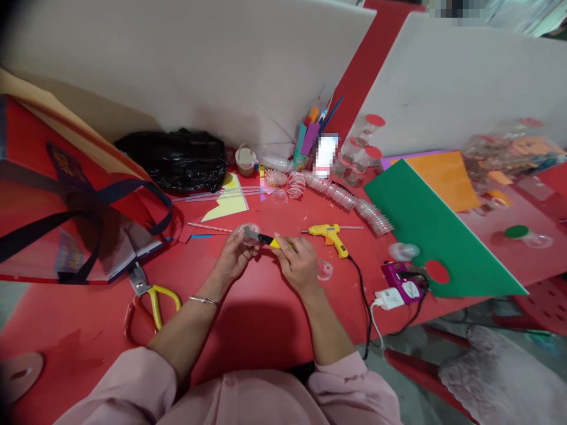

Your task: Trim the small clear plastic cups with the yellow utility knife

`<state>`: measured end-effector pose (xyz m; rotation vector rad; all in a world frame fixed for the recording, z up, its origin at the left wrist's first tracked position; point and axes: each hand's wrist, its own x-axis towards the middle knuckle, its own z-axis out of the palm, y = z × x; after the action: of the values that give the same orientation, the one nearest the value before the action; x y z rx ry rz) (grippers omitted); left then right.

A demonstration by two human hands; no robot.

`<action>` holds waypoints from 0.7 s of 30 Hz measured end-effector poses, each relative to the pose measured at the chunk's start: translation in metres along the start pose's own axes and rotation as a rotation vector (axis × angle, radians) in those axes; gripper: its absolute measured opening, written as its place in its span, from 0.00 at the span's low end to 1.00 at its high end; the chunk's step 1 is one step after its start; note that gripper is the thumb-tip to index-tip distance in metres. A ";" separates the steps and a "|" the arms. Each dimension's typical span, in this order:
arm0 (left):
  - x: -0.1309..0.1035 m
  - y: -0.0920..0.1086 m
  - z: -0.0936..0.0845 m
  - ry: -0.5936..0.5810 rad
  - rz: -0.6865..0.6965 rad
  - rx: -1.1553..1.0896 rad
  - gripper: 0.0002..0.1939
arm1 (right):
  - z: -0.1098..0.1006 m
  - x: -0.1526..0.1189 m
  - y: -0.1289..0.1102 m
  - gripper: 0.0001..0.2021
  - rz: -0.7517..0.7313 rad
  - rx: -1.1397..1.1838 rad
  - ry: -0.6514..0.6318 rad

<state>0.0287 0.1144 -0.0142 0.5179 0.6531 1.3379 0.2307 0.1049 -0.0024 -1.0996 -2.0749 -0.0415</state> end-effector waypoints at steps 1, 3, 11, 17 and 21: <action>0.000 0.000 0.000 0.001 0.000 -0.002 0.25 | 0.000 0.000 0.000 0.24 -0.001 0.001 0.000; 0.000 0.000 -0.001 0.003 0.002 -0.008 0.24 | 0.001 0.000 0.002 0.24 -0.004 0.002 -0.004; 0.004 0.001 -0.009 0.028 -0.047 -0.130 0.23 | 0.002 -0.002 0.018 0.23 0.052 -0.105 0.093; 0.003 -0.003 -0.007 0.002 -0.009 -0.063 0.22 | 0.002 -0.002 0.008 0.25 0.013 0.050 0.048; 0.002 -0.004 -0.006 0.000 -0.007 -0.028 0.23 | 0.004 -0.002 -0.001 0.26 -0.021 0.060 0.012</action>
<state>0.0278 0.1160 -0.0213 0.4926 0.6345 1.3388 0.2284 0.1048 -0.0061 -1.0389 -2.0642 0.0040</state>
